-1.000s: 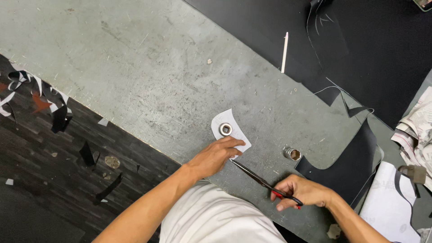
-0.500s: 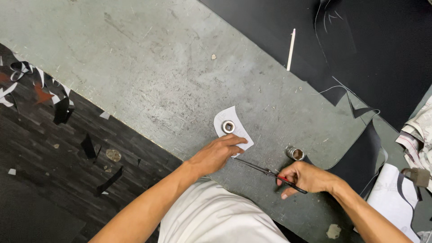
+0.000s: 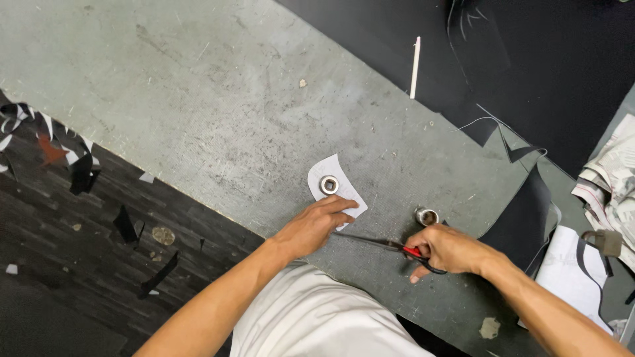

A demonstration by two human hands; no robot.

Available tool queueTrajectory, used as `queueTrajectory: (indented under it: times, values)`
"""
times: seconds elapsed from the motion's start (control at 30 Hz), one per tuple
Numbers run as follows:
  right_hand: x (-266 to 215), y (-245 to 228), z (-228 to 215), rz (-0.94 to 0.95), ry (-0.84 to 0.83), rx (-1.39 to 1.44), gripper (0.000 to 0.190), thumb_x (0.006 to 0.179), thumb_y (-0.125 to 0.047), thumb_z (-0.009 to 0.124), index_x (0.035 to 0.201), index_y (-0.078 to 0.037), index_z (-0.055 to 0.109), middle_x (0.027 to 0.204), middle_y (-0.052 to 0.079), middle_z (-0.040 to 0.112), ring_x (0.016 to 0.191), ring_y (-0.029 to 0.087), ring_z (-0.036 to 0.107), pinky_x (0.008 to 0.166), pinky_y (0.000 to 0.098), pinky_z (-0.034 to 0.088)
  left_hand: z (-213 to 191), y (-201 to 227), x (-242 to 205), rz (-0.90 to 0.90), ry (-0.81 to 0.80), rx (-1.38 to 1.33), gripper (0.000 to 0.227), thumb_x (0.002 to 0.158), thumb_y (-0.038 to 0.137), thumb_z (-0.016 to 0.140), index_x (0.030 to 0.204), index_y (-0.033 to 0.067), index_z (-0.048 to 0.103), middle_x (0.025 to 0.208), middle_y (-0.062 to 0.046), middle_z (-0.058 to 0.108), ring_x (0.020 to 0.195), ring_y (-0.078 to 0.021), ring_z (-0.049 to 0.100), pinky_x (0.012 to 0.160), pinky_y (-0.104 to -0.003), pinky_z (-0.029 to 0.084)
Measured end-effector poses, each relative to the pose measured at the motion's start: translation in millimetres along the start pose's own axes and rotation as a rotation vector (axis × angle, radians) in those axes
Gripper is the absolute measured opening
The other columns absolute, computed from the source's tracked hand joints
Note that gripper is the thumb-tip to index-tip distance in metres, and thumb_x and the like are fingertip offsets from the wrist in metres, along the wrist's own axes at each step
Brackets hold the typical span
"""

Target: The person places a newspaper template on a black sheet, secures it with metal weights, and uses shears to cut the sheet along the template edges. The person then removes the template and weights, and repeats the process with a second template.

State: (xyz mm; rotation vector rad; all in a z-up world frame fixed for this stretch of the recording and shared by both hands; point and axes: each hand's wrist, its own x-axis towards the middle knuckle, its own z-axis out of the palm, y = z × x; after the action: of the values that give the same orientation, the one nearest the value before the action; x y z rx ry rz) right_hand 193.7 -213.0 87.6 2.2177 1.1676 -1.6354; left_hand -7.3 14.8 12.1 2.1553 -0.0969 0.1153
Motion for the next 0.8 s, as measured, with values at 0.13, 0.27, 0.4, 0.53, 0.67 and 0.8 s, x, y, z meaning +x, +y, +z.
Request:
queueTrajectory:
  times: [0.13,0.27,0.4,0.53,0.67,0.8]
  values:
    - [-20.4,-8.9,18.4,-0.108,0.042,0.012,0.047,0.065,-0.041,0.095,0.096,-0.014,0.075,0.059,-0.004,0.054,0.057,0.012,0.052,0.058,0.0335,0.044,-4.5,3.5,-2.2,0.029,-0.005,-0.010,0.043,0.078,-0.015,0.059,0.117,-0.0021,0.072,0.143,-0.016,0.059,0.132,-0.0323,0.053,0.110,-0.040,0.045]
    - [-49.1,2.2,70.2,-0.011,0.245,0.284,0.059,0.061,-0.038,0.097,0.113,-0.016,0.077,0.057,0.000,0.046,0.056,0.015,0.045,0.055,0.0340,0.042,-12.7,26.7,-12.1,0.076,0.173,0.035,0.045,0.078,-0.011,0.063,0.121,0.0000,0.071,0.138,-0.016,0.061,0.130,-0.0338,0.055,0.107,-0.043,0.047]
    - [-59.5,37.8,157.5,0.334,0.524,0.779,0.053,0.067,-0.032,0.100,0.108,-0.006,0.078,0.063,-0.001,0.044,0.061,0.014,0.041,0.055,0.0319,0.037,-23.2,36.0,-0.2,-0.043,0.584,0.173,0.038,0.082,0.003,0.076,0.119,0.0022,0.068,0.126,-0.021,0.060,0.114,-0.0375,0.057,0.094,-0.046,0.048]
    - [-63.1,65.7,253.8,0.362,0.902,1.170,0.049,0.066,-0.019,0.095,0.106,0.002,0.076,0.069,-0.006,0.056,0.064,0.008,0.048,0.058,0.0248,0.044,-37.1,25.3,21.6,-0.142,0.455,0.160,0.046,0.078,0.006,0.078,0.122,0.0012,0.067,0.122,-0.018,0.062,0.108,-0.0385,0.058,0.090,-0.045,0.049]
    - [-74.4,86.6,310.8,0.575,1.006,1.488,0.039,0.072,-0.016,0.090,0.103,0.002,0.075,0.064,0.003,0.060,0.057,0.013,0.053,0.054,0.0303,0.045,-26.1,24.9,41.3,-0.107,0.301,0.134,0.039,0.079,0.000,0.075,0.116,0.0058,0.070,0.118,-0.010,0.067,0.108,-0.0328,0.063,0.090,-0.042,0.052]
    - [-94.8,108.1,322.8,0.647,0.933,1.487,0.035,0.074,-0.021,0.089,0.097,0.002,0.077,0.064,0.006,0.066,0.052,0.015,0.059,0.051,0.0323,0.048,9.7,38.2,52.6,-0.028,0.113,0.041,0.038,0.077,0.001,0.075,0.115,0.0055,0.071,0.116,-0.010,0.068,0.105,-0.0317,0.064,0.089,-0.040,0.053]
